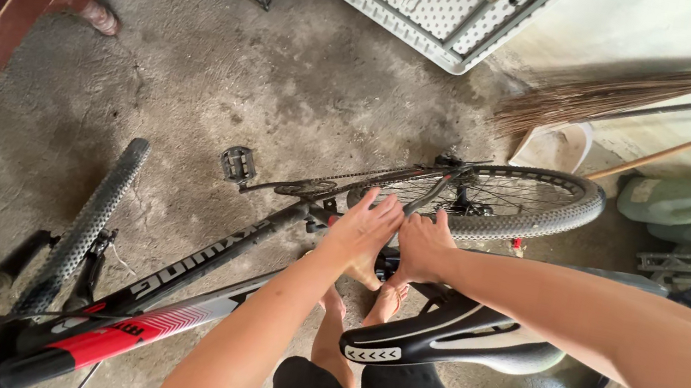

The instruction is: The person picks up a bicycle seat and seat post from a table, walks to a bicycle, and inserts the seat post into the frame. They then adjust the seat height and angle by hand, tightening the seat post clamp to secure it in place.

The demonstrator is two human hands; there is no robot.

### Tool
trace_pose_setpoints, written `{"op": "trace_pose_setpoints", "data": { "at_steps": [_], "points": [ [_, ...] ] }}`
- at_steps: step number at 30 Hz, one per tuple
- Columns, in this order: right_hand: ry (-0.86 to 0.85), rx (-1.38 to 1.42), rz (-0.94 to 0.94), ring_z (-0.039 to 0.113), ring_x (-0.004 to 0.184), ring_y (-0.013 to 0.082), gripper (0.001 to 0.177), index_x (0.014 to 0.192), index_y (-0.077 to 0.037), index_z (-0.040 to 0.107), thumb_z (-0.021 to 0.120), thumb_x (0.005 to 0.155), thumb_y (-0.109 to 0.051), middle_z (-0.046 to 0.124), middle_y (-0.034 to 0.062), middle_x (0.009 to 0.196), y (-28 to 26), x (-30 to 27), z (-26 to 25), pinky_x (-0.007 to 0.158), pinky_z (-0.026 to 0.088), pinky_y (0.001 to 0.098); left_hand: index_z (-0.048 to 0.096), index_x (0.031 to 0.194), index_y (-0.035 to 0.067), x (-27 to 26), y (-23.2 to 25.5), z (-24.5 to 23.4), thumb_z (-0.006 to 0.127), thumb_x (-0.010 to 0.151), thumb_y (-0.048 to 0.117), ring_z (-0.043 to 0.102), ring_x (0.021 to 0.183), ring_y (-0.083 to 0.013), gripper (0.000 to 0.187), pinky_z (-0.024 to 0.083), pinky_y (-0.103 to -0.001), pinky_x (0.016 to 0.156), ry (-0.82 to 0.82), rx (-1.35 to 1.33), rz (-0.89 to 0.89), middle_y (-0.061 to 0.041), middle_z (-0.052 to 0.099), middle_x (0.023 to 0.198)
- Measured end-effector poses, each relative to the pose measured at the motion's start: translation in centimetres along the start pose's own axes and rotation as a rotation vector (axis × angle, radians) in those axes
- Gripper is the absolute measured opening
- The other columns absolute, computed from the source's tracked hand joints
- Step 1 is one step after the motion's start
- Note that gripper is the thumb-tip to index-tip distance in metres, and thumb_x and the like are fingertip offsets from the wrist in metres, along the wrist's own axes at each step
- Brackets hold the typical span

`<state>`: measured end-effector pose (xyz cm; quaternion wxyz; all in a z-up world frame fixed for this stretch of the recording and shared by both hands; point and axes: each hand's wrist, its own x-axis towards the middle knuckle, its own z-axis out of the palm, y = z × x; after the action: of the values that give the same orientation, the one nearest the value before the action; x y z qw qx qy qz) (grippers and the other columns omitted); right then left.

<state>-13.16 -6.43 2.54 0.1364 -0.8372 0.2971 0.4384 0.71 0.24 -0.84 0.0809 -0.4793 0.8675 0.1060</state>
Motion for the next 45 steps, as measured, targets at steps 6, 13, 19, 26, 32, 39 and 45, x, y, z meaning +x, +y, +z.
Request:
{"op": "trace_pose_setpoints", "data": {
  "at_steps": [6,13,19,26,32,39,45],
  "points": [
    [-0.009,-0.020,-0.011,0.057,0.122,0.0315,0.114,0.121,0.009,0.061,0.089,0.051,-0.077,0.060,0.0158,0.122,-0.2,-0.3,-0.1,0.114,0.026,0.0578,0.046,0.139,-0.006,0.0,-0.1,-0.1,0.070,0.054,0.086,0.030,0.144,-0.0344,0.128,0.019,-0.056,0.118,-0.016,-0.050,0.016,-0.020,0.044,0.145],
    [-0.002,-0.098,-0.043,0.061,0.120,0.0310,0.108,0.120,0.006,0.066,0.084,0.056,-0.079,0.063,0.0163,0.120,-0.3,-0.6,0.1,0.120,0.019,0.0599,0.046,0.137,-0.004,-0.2,0.3,0.3,0.073,0.051,0.086,0.031,0.144,-0.0340,0.128,0.020,-0.056,0.117,0.015,-0.098,0.007,-0.018,0.045,0.142],
    [-0.005,-0.167,-0.059,0.058,0.123,0.0315,0.110,0.120,0.005,0.065,0.082,0.055,-0.082,0.063,0.0161,0.119,-0.5,-0.2,-0.9,0.117,0.020,0.0624,0.034,0.149,-0.005,-0.5,0.6,-0.3,0.069,0.057,0.088,0.019,0.152,-0.0332,0.136,0.007,-0.058,0.123,-0.094,-0.064,-0.063,-0.018,0.035,0.155],
    [-0.423,-0.110,0.075,0.064,0.123,0.0298,0.104,0.129,-0.011,0.065,0.083,0.054,-0.081,0.066,0.0073,0.133,0.3,0.2,-1.5,0.108,0.047,0.0471,0.021,0.159,0.001,-0.4,2.5,-0.3,0.078,0.049,0.078,0.014,0.151,-0.0297,0.146,0.000,-0.060,0.119,-0.034,-0.036,-0.108,-0.018,0.022,0.167],
    [-0.523,-0.080,0.121,0.071,0.113,0.0251,0.070,0.124,-0.014,0.074,0.075,0.076,-0.064,0.073,0.0063,0.123,-0.2,-2.6,-3.7,0.096,0.054,0.0436,0.031,0.148,-0.014,1.6,6.4,1.1,0.079,0.063,0.072,0.029,0.145,-0.0431,0.131,0.018,-0.050,0.121,0.008,-0.057,-0.249,-0.031,0.036,0.152],
    [0.252,0.275,0.188,0.075,0.095,0.0271,0.045,0.109,-0.015,0.074,0.051,0.100,-0.052,0.082,0.0115,0.097,2.5,-12.1,-6.5,0.100,0.049,0.0429,0.034,0.148,-0.008,1.7,6.5,1.9,0.081,0.072,0.063,0.033,0.146,-0.0431,0.114,0.023,-0.052,0.124,0.074,-0.107,-0.315,-0.029,0.039,0.151],
    [0.595,1.243,0.217,0.070,0.102,0.0187,0.040,0.122,-0.011,0.070,0.043,0.104,-0.034,0.076,0.0071,0.117,12.2,-13.6,1.0,0.093,0.052,0.0377,0.012,0.154,-0.002,0.8,4.9,0.9,0.085,0.064,0.066,0.017,0.153,-0.0346,0.135,0.017,-0.057,0.121,-0.003,-0.445,-0.328,-0.022,0.019,0.162]
  ]
}}
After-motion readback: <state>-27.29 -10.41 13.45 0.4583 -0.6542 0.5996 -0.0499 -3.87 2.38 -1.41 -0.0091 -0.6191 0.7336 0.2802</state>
